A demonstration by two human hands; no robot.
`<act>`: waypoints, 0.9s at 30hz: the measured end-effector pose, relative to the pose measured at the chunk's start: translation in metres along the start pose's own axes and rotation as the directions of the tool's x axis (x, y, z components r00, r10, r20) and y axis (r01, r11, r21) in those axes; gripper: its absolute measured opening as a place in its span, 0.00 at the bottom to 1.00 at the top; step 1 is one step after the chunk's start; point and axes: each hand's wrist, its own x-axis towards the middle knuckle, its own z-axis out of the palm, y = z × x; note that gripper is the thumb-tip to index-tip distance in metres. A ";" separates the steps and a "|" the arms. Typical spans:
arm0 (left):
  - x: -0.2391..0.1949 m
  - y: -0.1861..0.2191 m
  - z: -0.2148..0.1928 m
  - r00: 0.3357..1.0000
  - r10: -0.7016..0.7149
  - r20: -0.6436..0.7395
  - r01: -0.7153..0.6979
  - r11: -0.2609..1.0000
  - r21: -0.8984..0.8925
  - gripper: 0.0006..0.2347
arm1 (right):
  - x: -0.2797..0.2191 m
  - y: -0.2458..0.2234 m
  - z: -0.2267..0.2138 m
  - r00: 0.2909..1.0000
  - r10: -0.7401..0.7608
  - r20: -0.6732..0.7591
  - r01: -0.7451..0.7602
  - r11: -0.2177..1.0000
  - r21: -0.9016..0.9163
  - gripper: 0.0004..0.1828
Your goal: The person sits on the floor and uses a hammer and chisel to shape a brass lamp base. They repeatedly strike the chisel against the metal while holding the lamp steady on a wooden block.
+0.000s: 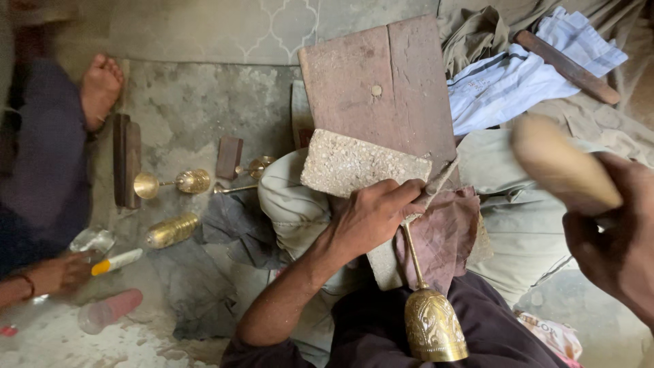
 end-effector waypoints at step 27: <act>-0.017 -0.014 0.020 0.998 0.059 -0.029 -0.056 0.995 0.087 0.13 | 0.024 -0.033 -0.005 0.948 -0.273 0.163 0.316 0.867 -0.385 0.26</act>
